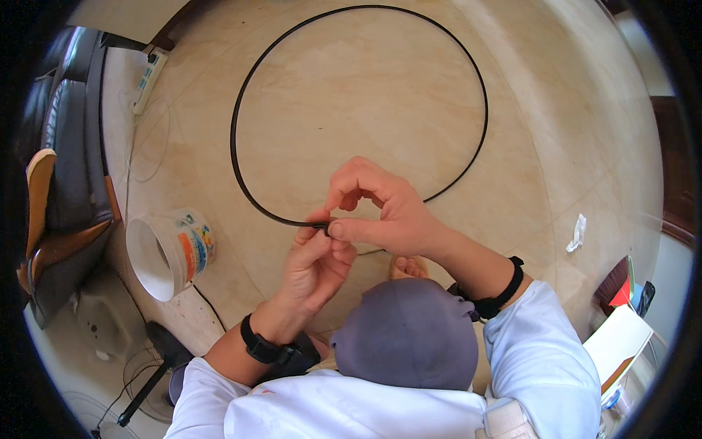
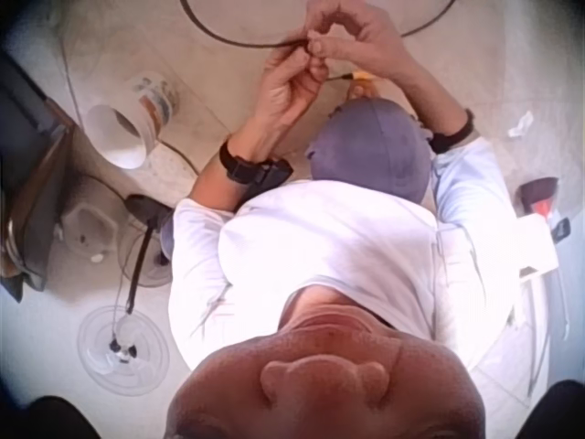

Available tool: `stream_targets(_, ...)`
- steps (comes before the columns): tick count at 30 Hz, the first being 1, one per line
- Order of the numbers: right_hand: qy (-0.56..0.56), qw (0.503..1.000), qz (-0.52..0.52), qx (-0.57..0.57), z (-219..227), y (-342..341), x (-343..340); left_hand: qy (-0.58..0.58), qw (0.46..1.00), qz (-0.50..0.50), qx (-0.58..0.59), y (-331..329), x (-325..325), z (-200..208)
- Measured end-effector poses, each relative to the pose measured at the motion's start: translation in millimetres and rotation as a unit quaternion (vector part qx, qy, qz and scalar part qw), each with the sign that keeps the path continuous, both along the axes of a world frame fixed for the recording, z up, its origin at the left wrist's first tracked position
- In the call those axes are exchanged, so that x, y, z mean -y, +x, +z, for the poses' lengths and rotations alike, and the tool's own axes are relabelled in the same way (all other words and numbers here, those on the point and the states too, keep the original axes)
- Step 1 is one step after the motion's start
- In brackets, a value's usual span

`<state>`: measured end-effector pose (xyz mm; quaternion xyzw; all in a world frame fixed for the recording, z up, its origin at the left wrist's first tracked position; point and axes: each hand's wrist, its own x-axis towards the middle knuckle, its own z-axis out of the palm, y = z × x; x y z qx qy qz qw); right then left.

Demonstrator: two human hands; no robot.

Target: The person removes the guard rim from a fan, loosens its fastener with a screwdriver, takes off the rubber gloves, and separates the ends of the rim ring by hand.

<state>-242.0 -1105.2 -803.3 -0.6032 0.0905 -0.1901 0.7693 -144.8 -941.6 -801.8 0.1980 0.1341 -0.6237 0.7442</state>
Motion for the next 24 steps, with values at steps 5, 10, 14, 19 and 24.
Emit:
stream_targets(5,0.020,0.995,-0.011,-0.094,-55,-31,9,-0.055,0.997,-0.023,0.057,14,8,18)
stream_targets(10,-0.530,0.809,0.027,-0.254,-112,-68,-4,-0.110,0.991,-0.015,0.072,28,12,27)
stream_targets(14,-0.600,0.750,0.042,-0.274,-144,-86,-2,-0.152,0.985,-0.019,0.084,38,13,31)
stream_targets(19,-0.602,0.766,0.078,-0.212,-163,-104,5,-0.174,0.977,-0.004,0.126,43,22,43)
stream_targets(24,-0.446,0.868,0.083,-0.203,-130,-86,0,-0.183,0.976,0.021,0.113,49,26,50)
